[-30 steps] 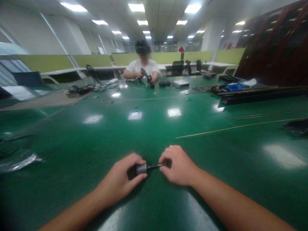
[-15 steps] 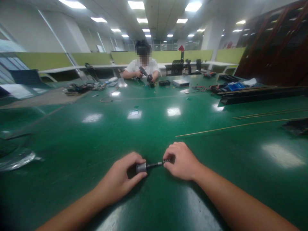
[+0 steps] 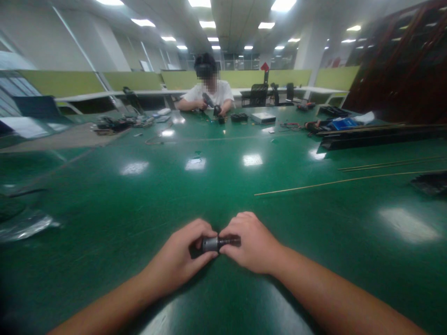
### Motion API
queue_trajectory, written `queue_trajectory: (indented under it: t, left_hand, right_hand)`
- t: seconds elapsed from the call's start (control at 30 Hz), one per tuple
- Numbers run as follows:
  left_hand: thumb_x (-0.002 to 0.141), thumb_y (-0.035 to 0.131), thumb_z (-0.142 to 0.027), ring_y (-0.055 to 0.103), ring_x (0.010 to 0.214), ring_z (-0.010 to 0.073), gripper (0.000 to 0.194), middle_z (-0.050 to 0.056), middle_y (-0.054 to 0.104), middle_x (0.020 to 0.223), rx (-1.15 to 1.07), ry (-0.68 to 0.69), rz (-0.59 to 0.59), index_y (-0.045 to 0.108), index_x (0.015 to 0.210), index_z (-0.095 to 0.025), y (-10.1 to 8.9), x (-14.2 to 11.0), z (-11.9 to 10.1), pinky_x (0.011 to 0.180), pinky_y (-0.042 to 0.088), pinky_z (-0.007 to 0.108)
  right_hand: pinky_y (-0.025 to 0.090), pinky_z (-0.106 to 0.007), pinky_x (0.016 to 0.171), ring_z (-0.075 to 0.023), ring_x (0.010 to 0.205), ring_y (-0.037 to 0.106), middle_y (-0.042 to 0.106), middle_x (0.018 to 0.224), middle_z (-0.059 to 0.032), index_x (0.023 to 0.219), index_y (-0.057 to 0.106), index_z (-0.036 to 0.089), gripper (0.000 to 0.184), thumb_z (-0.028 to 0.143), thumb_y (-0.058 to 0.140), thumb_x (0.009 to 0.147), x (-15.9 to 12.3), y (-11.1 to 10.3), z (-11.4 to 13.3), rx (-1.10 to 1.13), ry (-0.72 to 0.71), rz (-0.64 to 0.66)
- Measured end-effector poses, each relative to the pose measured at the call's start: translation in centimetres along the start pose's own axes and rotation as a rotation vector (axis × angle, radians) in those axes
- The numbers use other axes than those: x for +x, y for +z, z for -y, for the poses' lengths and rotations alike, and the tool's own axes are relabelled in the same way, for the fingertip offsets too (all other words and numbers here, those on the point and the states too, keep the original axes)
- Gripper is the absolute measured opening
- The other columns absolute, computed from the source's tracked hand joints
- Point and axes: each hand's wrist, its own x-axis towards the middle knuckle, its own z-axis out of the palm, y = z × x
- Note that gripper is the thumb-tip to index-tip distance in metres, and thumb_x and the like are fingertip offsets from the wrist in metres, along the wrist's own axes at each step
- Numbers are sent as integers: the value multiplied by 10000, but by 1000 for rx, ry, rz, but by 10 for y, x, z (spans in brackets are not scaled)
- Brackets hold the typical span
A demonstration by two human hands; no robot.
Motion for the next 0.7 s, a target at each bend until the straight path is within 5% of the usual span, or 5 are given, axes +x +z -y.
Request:
queue_trajectory:
  t: [0.13,0.33,0.7]
  left_hand:
    - [785,724,-208,563,811,173,221,14,598,895,-12,-2,-1,616,978,-205,-1,0,-4,721,435,282]
    - [901,604,-278,567,766,157,107,8,603,846,-42,-47,19,620,974,-202,-3,0,-3,695,440,272]
    - [787,684,-179,567,782,169,161,16,604,860,-13,-47,44,627,936,-192,-1,2,-5,702,436,278]
  right_hand:
    - [397,-334,809,-179,836,581,683,846,-2,921,679,196,277,151,797,675,-1,-2,1,25,30,-30]
    - [394,-335,811,-169,809,571,667,801,1,857,679,205,100,148,709,780,0,0,-1,25,13,-30]
    - [392,-348,837,-175,820,587,688,812,-4,887,696,208,144,154,732,758,-1,-2,2,21,0,-15]
